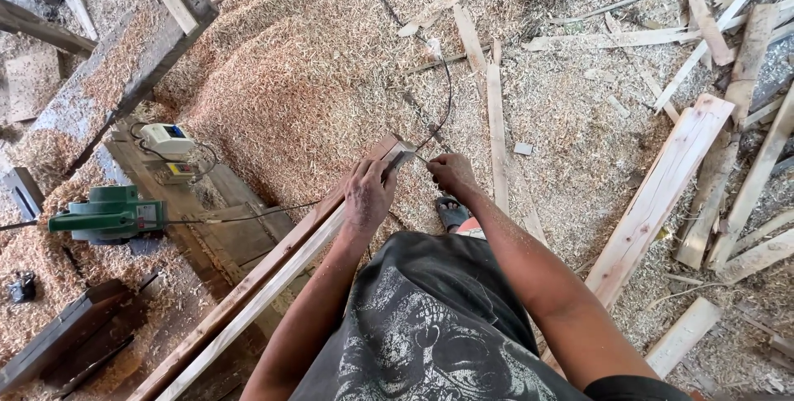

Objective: Measuring and marking wooden planks using a square and a pencil.

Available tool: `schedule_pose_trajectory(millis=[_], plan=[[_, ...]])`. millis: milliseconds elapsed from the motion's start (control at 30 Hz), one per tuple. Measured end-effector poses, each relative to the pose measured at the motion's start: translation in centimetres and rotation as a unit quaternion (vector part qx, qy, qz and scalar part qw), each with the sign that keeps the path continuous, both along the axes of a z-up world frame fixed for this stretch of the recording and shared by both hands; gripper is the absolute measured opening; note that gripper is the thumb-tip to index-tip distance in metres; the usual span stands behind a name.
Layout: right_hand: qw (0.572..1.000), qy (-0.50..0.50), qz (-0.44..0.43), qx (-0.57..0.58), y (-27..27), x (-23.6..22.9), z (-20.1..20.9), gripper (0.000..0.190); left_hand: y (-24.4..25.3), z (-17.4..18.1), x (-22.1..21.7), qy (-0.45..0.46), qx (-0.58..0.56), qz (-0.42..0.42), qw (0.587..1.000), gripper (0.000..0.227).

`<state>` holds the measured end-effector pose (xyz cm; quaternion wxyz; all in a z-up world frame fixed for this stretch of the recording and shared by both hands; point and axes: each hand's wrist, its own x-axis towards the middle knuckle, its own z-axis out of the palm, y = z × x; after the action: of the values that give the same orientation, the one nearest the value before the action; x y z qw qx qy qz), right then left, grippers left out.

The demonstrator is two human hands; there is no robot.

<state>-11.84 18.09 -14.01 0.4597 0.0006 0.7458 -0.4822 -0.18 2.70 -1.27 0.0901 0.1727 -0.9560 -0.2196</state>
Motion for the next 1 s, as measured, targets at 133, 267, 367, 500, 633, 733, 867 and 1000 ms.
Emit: schedule_pose_trajectory(millis=[133, 267, 367, 500, 633, 733, 867, 1000], plan=[[1.000, 0.017, 0.006, 0.011, 0.2, 0.3, -0.4, 0.028, 0.0, 0.1, -0.1, 0.011, -0.002, -0.001, 1.000, 0.021], [1.000, 0.003, -0.020, -0.014, 0.1, 0.1, 1.0, 0.031, 0.0, 0.2, -0.1, -0.001, 0.009, 0.006, 1.000, 0.022], [1.000, 0.010, -0.012, -0.013, 0.2, 0.1, 2.7, 0.031, -0.1, -0.1, 0.1, -0.015, 0.015, 0.011, 1.000, 0.022], [0.997, 0.027, -0.020, -0.064, 0.8, 0.4, 2.3, 0.031, -0.1, -0.5, 0.1, -0.021, 0.014, 0.008, 1.000, 0.022], [0.999, 0.013, -0.020, -0.041, 1.4, 0.4, 5.6, 0.029, -0.3, -1.0, 0.2, -0.028, 0.018, 0.012, 0.999, 0.023], [0.995, 0.046, -0.016, -0.084, 2.0, 0.4, 7.4, 0.029, -0.2, -0.4, 0.0, -0.029, 0.020, 0.011, 0.999, 0.022], [0.986, -0.019, -0.055, -0.159, 2.9, 0.2, 10.1, 0.030, -0.2, 0.2, 0.1, -0.017, 0.031, 0.000, 0.999, 0.021], [0.992, 0.038, -0.063, -0.105, 4.4, -0.4, 11.7, 0.034, -1.1, 0.2, 2.0, -0.033, 0.077, -0.056, 0.995, 0.022]])
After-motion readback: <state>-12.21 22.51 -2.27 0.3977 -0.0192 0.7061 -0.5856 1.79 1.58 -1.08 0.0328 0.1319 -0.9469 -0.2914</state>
